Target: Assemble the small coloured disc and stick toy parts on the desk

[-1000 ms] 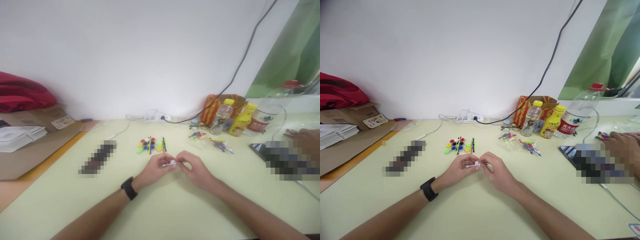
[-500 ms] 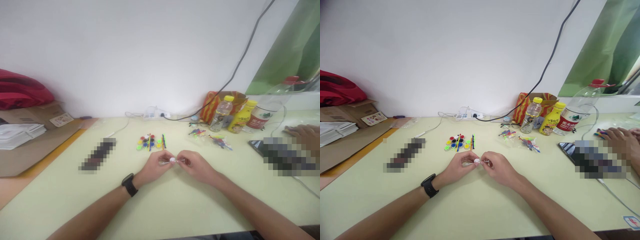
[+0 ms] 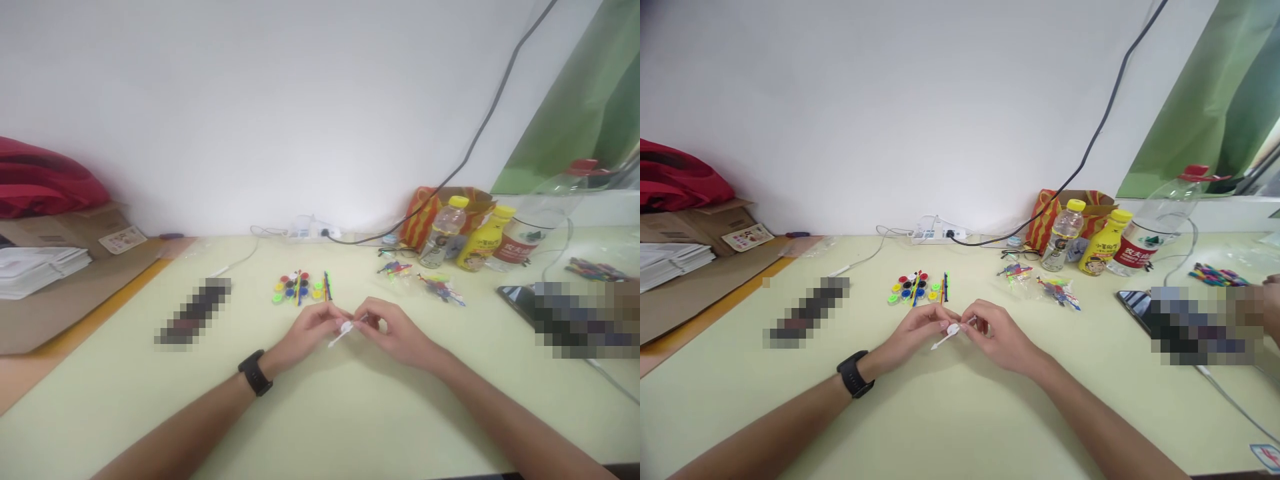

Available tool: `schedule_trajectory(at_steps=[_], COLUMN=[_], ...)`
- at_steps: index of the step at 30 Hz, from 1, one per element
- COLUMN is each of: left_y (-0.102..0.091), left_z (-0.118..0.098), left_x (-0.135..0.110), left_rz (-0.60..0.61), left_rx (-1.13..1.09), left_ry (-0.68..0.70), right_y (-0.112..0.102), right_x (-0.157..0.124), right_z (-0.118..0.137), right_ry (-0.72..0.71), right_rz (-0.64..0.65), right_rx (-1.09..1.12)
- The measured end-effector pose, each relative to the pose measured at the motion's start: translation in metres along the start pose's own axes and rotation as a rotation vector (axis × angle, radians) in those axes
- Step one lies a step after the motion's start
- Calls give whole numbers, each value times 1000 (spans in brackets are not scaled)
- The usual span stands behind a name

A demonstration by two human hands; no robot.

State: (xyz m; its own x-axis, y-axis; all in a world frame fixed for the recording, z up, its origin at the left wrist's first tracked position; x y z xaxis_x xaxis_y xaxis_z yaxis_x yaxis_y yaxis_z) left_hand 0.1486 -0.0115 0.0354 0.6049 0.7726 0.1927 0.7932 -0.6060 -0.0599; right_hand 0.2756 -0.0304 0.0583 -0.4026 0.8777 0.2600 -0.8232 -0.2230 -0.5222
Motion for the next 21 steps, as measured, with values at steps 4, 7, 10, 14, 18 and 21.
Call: schedule_trajectory(at_steps=[4, 7, 10, 14, 18, 21], left_y=[-8, -13, -15, -19, -23, -20], left_z=[7, 10, 11, 10, 11, 11], left_x=[2, 3, 2, 2, 3, 3], left_rz=[-33, -92, -121, -156, -193, -164], left_rx=[-51, -66, -62, -51, -70, -67], left_ry=[-53, -65, -79, -78, -63, -62], right_y=[-13, -20, -13, -7, 15, 3], right_x=[0, -3, -4, -4, 0, 1], right_z=[-4, -8, -11, -22, -30, -30], right_ry=[-51, -35, 10, 114, 205, 204], right_rz=[-139, -219, -174, -131, 113, -14], right_rx=[-21, -17, 75, 183, 291, 345])
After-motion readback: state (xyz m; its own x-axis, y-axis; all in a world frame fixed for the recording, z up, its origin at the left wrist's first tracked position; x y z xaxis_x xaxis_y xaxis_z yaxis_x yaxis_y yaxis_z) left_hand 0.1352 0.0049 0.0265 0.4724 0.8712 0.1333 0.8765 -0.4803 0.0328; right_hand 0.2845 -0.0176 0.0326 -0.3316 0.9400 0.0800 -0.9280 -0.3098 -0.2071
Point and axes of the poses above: each hand's wrist, its own x-axis towards the middle knuckle, its own y-axis out of the palm, z = x × y, the point moved 10 cm from there along x, towards the middle knuckle, and after that the axes turned 3 degrees about y, right-handed, at the moved point
